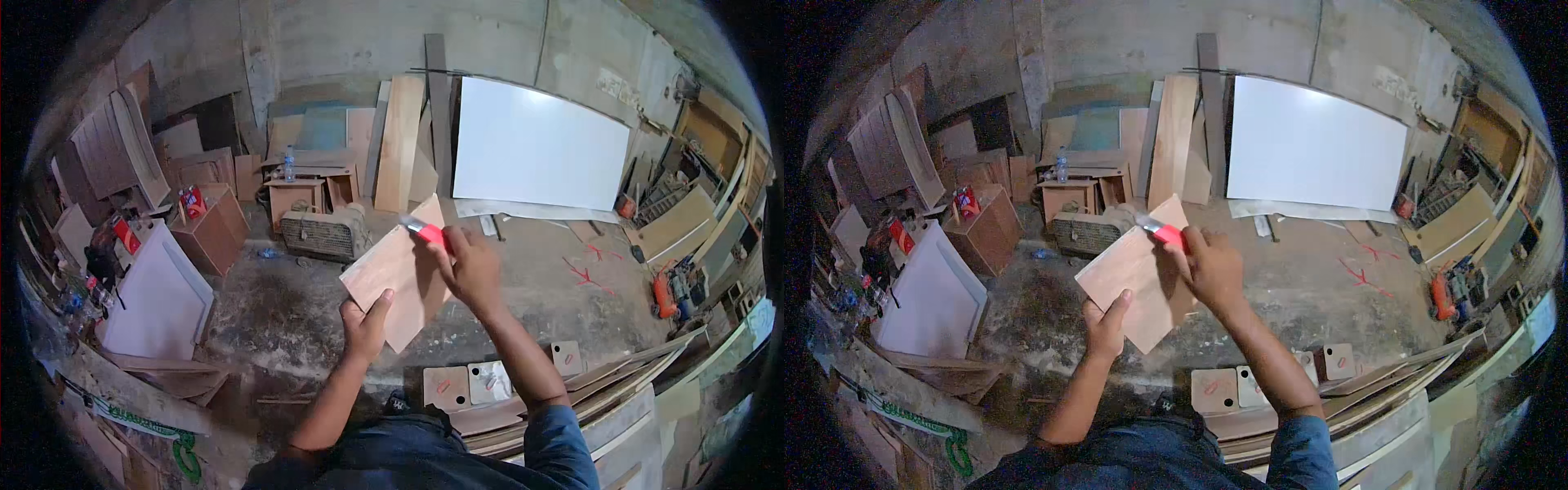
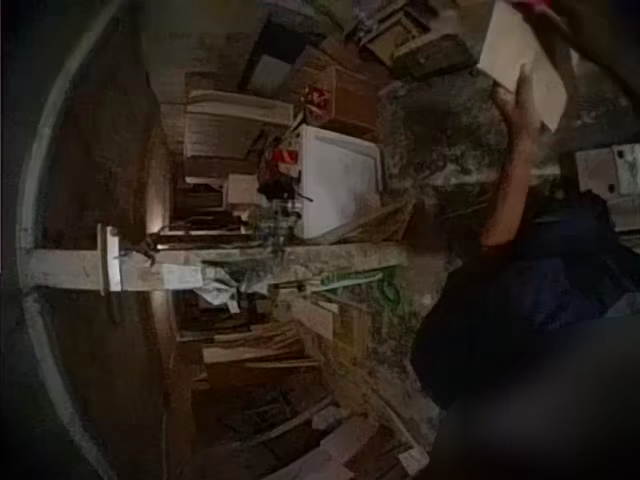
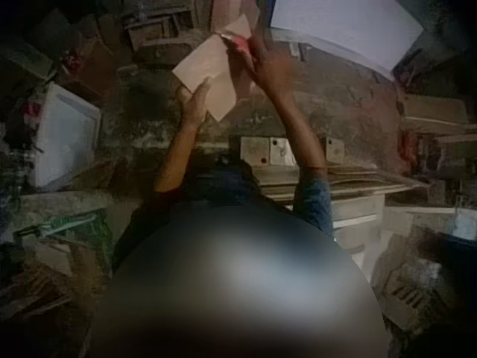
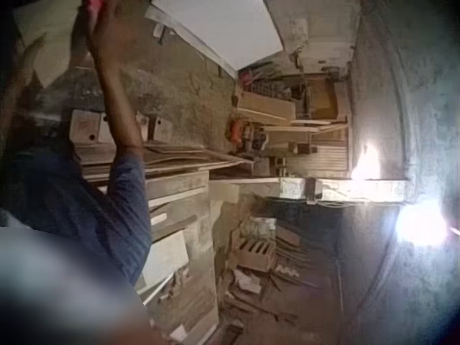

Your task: Trim or scrape the edges of a plywood board using a utility knife.

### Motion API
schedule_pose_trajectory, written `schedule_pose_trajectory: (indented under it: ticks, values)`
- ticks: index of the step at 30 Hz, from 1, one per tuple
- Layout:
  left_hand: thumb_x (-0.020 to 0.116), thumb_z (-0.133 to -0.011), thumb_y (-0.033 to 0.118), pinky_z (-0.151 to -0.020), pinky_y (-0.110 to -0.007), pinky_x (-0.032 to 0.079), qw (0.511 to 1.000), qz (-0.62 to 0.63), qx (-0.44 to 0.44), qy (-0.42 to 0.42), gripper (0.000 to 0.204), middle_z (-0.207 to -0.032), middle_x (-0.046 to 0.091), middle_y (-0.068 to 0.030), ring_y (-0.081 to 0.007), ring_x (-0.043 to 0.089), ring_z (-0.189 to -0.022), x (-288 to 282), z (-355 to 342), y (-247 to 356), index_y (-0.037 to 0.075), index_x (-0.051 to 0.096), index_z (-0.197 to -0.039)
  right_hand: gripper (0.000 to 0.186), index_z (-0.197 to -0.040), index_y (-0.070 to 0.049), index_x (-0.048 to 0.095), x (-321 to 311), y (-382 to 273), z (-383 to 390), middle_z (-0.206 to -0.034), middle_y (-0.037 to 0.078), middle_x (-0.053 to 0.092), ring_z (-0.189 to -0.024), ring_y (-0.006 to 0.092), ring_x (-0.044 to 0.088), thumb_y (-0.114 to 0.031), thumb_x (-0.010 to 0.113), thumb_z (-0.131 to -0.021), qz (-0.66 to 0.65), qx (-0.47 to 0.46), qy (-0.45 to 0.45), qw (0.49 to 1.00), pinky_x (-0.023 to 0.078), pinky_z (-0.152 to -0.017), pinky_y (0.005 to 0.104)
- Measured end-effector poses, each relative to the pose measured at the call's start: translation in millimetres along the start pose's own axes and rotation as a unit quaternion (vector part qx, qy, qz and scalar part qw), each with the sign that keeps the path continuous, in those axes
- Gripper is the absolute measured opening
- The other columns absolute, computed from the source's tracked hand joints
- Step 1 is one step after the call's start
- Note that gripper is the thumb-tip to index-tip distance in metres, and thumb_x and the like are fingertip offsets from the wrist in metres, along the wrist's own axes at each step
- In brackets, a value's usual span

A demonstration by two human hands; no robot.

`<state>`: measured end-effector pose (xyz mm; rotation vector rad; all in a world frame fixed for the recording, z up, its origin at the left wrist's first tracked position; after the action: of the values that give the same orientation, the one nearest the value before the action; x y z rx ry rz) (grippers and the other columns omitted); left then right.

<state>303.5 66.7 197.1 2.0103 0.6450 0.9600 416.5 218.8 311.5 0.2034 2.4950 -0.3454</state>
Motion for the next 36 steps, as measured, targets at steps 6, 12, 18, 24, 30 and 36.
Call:
schedule_pose_trajectory:
  ticks: [6,12,18,24,30,36]
  values:
    - [0.067,-0.091,0.008,-0.085,-0.029,0.049,0.999,-0.037,0.012,0.013,0.023,-0.105,0.070,-0.0070,-0.0138,0.064,-0.095,-6,1,6,-0.005,0.065,-0.110,0.032,-0.096,-0.010,0.063,-1,-13,0,-0.074,0.011,0.060,-0.068,0.0315,0.062,-0.041,0.068,-0.087,0.015,-0.042,-0.018,0.999,0.047,-0.057,0.0426]
    - [0.065,-0.091,0.011,-0.084,-0.031,0.050,0.989,-0.141,0.051,-0.003,0.025,-0.101,0.071,-0.0112,-0.0158,0.066,-0.094,-7,1,11,-0.008,0.065,-0.108,0.031,-0.097,-0.014,0.063,-9,6,1,-0.081,0.011,0.064,-0.070,0.0332,0.064,-0.045,0.061,-0.091,0.023,0.003,-0.016,1.000,0.049,-0.055,0.0452]
    - [0.065,-0.092,0.014,-0.074,-0.032,0.052,0.966,-0.240,0.087,-0.029,0.026,-0.091,0.072,-0.0148,-0.0188,0.069,-0.085,-2,3,29,-0.009,0.066,-0.104,0.031,-0.094,-0.013,0.063,-12,23,-13,-0.076,0.012,0.062,-0.069,0.0337,0.062,-0.043,0.062,-0.090,0.021,0.021,-0.031,0.999,0.047,-0.055,0.0452]
    - [0.063,-0.093,0.013,-0.068,-0.032,0.051,0.951,-0.288,0.099,-0.046,0.029,-0.088,0.071,-0.0120,-0.0150,0.066,-0.079,3,2,35,-0.004,0.065,-0.116,0.028,-0.094,-0.011,0.063,-24,-11,2,-0.075,0.013,0.063,-0.067,0.0356,0.063,-0.039,0.063,-0.091,-0.008,-0.078,-0.027,0.997,0.046,-0.057,0.0466]
    - [0.060,-0.093,0.009,-0.070,-0.030,0.051,0.943,-0.322,0.032,-0.073,0.034,-0.090,0.071,-0.0101,-0.0093,0.062,-0.079,1,2,24,0.000,0.062,-0.126,0.034,-0.094,-0.013,0.061,-21,49,-7,-0.073,0.011,0.063,-0.065,0.0351,0.064,-0.047,0.060,-0.092,0.011,0.048,-0.030,0.998,0.047,-0.053,0.0459]
    - [0.059,-0.093,0.006,-0.079,-0.032,0.053,0.938,-0.304,0.124,-0.111,0.038,-0.118,0.069,-0.0178,-0.0228,0.069,-0.104,12,4,40,0.006,0.061,-0.131,0.030,-0.096,-0.012,0.062,-28,9,-3,-0.073,0.012,0.063,-0.067,0.0355,0.063,-0.041,0.061,-0.092,0.011,-0.048,-0.016,0.999,0.047,-0.057,0.0457]
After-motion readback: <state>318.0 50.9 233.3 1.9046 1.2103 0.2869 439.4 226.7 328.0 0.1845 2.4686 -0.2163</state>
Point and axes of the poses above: each hand's wrist, its own z-axis away from the middle knuckle, its own x-axis out of the palm, y = z × x, the point moved 9 cm from there along -z, towards the middle knuckle
